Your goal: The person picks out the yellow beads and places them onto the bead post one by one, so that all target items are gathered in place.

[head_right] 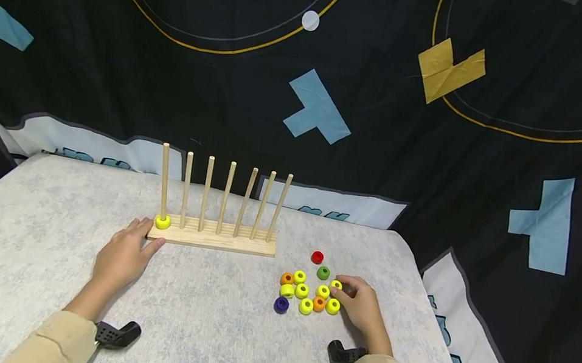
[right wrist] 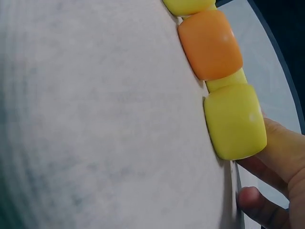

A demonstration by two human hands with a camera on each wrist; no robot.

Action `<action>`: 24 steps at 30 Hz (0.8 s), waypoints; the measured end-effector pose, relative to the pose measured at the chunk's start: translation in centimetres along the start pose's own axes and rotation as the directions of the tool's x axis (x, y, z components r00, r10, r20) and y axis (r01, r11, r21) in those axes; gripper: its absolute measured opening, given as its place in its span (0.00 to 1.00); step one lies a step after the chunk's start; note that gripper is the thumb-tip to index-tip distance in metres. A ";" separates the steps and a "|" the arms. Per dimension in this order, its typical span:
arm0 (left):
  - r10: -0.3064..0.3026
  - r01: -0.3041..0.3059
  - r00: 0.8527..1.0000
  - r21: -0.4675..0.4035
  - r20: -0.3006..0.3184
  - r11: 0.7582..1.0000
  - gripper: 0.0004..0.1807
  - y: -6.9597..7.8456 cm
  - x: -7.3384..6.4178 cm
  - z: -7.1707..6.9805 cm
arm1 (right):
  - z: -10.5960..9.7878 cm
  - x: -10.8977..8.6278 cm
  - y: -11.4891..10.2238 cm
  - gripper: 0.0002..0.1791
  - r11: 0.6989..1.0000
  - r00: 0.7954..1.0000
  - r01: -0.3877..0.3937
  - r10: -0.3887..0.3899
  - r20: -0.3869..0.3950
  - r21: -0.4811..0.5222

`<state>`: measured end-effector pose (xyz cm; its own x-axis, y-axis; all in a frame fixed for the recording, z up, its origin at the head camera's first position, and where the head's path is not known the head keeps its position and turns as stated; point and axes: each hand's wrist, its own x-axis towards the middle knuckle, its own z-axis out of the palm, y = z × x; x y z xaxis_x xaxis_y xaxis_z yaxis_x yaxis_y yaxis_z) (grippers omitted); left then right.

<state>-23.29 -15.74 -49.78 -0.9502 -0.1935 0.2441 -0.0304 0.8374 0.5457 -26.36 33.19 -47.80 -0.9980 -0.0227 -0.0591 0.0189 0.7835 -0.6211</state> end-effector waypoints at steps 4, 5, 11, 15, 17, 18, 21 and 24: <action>0.002 -0.002 1.000 0.003 0.000 1.000 0.35 0.0 0.0 0.0 | 0.0 0.0 0.0 0.24 1.000 1.000 -0.013 0.013 0.001 0.009; 0.003 -0.003 1.000 0.002 0.000 1.000 0.35 0.0 0.0 0.1 | 0.0 0.0 0.0 0.24 1.000 1.000 -0.013 0.013 0.003 0.009; 0.002 -0.002 1.000 0.001 -0.003 1.000 0.34 0.0 0.0 0.1 | -0.1 0.2 -0.2 0.24 1.000 1.000 -0.017 0.017 0.011 0.003; -0.003 0.003 1.000 0.007 0.010 1.000 0.34 0.0 0.0 0.1 | -0.1 0.3 -0.8 0.25 1.000 1.000 -0.013 0.013 -0.010 0.020; -0.005 0.005 1.000 0.006 0.015 1.000 0.34 0.0 0.1 0.1 | -0.2 0.4 -1.3 0.24 1.000 0.999 0.013 -0.012 -0.034 0.026; -0.005 0.005 1.000 0.006 0.015 1.000 0.34 0.0 0.1 0.1 | -0.2 0.4 -1.6 0.24 0.999 0.999 0.029 -0.028 -0.046 0.020; -0.008 0.008 1.000 0.004 0.012 1.000 0.34 0.0 0.0 0.1 | -0.2 0.5 -3.0 0.24 0.996 0.993 0.087 -0.086 -0.086 0.013; -0.007 0.007 1.000 0.003 0.009 1.000 0.34 -0.1 0.0 0.1 | -0.1 0.6 -4.7 0.24 0.991 0.985 0.135 -0.133 -0.106 0.010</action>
<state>-23.30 -15.74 -49.94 -0.9528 -0.1944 0.2330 -0.0376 0.8374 0.5453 -27.08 29.54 -44.84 -0.9924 -0.0610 0.1070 -0.1152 0.7673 -0.6308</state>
